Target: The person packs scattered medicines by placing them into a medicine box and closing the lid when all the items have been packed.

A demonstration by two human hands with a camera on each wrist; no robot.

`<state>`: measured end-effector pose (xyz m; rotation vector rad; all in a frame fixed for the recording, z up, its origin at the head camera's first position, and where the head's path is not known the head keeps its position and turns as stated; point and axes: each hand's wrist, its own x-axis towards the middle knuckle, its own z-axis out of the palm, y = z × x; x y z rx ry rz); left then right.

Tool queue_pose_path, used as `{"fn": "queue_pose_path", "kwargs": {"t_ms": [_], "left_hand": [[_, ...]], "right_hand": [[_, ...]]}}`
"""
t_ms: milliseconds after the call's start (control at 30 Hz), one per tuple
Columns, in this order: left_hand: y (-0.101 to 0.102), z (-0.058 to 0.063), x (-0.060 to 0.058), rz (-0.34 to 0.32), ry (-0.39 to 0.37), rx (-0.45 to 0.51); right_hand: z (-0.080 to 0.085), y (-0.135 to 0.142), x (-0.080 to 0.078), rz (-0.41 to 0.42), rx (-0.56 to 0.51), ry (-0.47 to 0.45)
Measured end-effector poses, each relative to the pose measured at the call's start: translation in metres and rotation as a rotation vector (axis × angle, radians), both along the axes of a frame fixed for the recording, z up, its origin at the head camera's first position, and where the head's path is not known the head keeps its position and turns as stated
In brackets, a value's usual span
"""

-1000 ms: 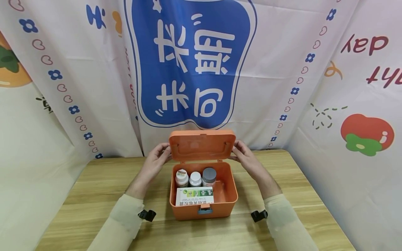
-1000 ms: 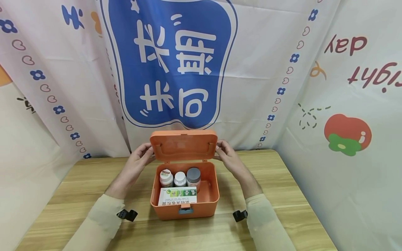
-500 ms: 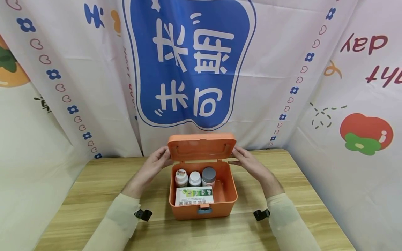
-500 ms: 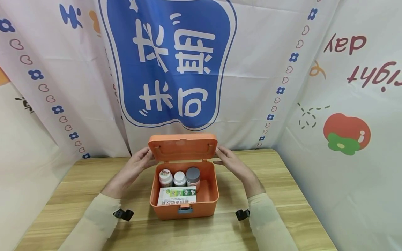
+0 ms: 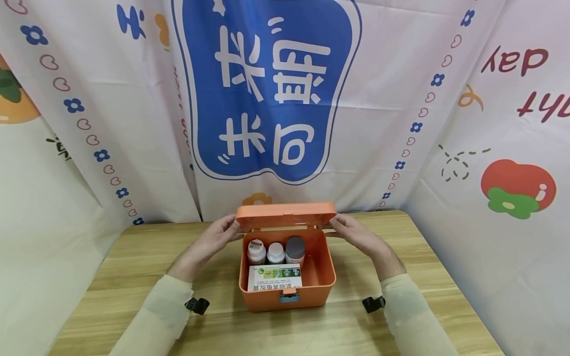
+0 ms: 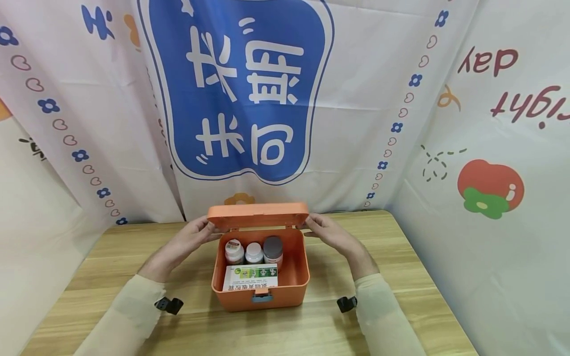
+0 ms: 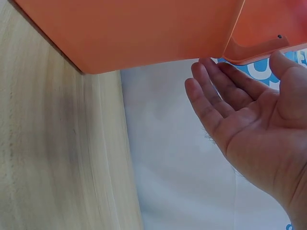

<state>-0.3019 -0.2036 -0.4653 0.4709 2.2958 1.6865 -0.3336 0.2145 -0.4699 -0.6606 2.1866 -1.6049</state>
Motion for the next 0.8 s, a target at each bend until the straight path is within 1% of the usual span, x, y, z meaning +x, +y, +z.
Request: {"fn": "queue_pose_path", "kwargs": {"t_ms": [167,267,367,533,800], "left_hand": [[-0.0014,-0.0015,0.0010,-0.028,-0.016,-0.017],[-0.0032,-0.0035,0.0019,-0.024,-0.017,-0.036],[-0.0051,-0.0055,0.0034,-0.008,0.000,-0.066],[-0.0062,-0.0050,0.0070,0.014,0.040,-0.115],[-0.0029,-0.0035,0.0098,0.040,0.051,-0.125]], "right_hand": [[-0.0009,0.0014,0.0020,0.074,0.011,0.022],[-0.0016,0.0016,0.0021,0.099,0.024,0.026],[-0.0022,0.0017,0.0019,0.094,0.047,0.022],[-0.0016,0.0011,0.0029,0.061,0.092,0.020],[-0.0029,-0.0009,0.0033,0.033,0.117,0.028]]}}
